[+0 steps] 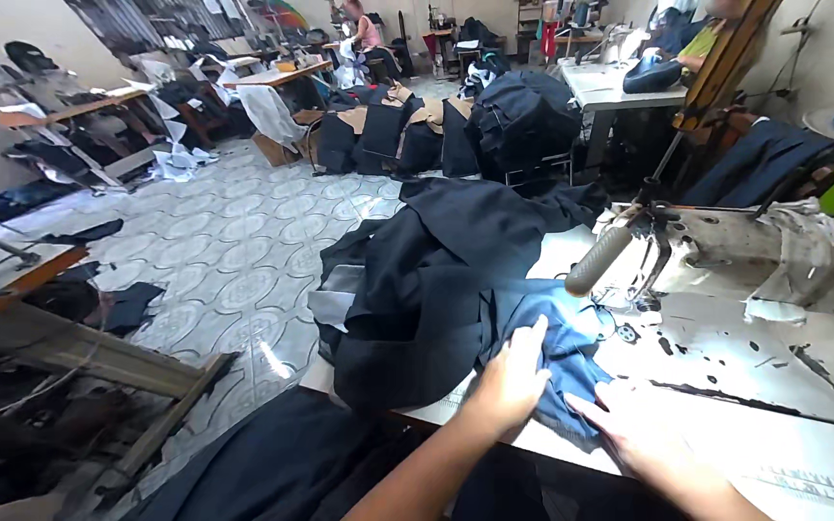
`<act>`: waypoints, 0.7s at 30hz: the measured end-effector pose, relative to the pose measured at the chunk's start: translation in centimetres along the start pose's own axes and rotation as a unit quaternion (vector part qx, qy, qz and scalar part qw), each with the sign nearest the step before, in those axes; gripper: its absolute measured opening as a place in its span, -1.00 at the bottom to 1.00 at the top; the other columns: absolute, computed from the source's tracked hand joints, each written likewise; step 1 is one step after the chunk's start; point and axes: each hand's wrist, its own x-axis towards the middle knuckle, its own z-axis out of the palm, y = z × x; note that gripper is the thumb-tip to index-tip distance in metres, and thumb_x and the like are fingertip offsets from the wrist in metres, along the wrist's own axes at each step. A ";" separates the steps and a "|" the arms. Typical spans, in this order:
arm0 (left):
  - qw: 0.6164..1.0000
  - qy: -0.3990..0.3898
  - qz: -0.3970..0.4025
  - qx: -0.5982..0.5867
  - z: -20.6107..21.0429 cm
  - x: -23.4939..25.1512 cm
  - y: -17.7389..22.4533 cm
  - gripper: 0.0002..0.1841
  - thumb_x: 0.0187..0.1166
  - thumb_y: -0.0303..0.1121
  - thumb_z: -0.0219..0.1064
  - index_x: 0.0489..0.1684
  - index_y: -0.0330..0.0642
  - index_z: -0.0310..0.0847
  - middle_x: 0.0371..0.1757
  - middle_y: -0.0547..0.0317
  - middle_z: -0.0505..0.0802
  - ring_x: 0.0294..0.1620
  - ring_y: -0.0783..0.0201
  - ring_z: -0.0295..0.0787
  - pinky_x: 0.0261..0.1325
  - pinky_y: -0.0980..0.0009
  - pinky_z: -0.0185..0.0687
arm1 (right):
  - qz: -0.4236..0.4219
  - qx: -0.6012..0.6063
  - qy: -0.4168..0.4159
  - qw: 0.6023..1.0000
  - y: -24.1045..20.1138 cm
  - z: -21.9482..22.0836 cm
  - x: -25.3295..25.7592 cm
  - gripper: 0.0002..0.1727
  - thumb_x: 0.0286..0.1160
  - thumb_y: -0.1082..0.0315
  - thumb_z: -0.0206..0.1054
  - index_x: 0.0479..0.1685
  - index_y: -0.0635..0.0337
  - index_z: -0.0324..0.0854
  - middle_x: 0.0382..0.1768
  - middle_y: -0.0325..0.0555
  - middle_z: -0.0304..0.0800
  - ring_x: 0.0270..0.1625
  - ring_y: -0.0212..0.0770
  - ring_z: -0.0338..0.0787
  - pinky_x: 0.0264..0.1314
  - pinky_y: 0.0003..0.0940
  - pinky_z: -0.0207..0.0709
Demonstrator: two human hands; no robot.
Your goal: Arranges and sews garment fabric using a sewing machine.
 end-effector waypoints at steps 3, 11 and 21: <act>0.954 0.177 0.242 0.021 3.6 -2.3 -0.7 -0.75 0.51 -0.43 0.36 0.05 -0.36 0.76 -0.10 -0.12 0.88 -0.09 0.05 0.90 -0.01 0.22 0.84 | 0.016 -0.004 -0.022 1.000 -0.1 0.2 0.0 -0.45 0.12 0.48 0.32 0.11 -0.28 0.89 -0.48 0.01 0.71 -0.43 0.12 0.77 -0.38 0.07 0.57; 0.985 0.021 0.174 -0.012 3.2 -3.0 -2.3 -0.75 0.60 -0.46 0.29 0.10 -0.36 0.77 0.28 -0.21 0.82 0.36 -0.08 0.78 0.37 0.06 0.68 | -0.034 0.074 0.037 0.996 -0.1 0.8 -1.4 -0.67 0.44 0.36 0.23 0.00 -0.12 0.89 -0.24 -0.10 0.85 -0.25 -0.08 0.82 -0.31 -0.17 0.65; 0.948 0.121 0.294 0.005 4.9 -3.0 -3.8 -0.79 0.63 -0.39 0.27 -0.18 -0.24 0.87 -0.26 -0.03 0.89 -0.16 0.09 0.88 0.01 0.29 0.78 | -0.030 0.171 -0.068 0.983 -0.2 -1.6 -2.2 -0.56 0.44 0.51 0.21 0.06 -0.20 0.91 -0.26 0.05 0.81 -0.26 0.10 0.79 -0.18 0.09 0.58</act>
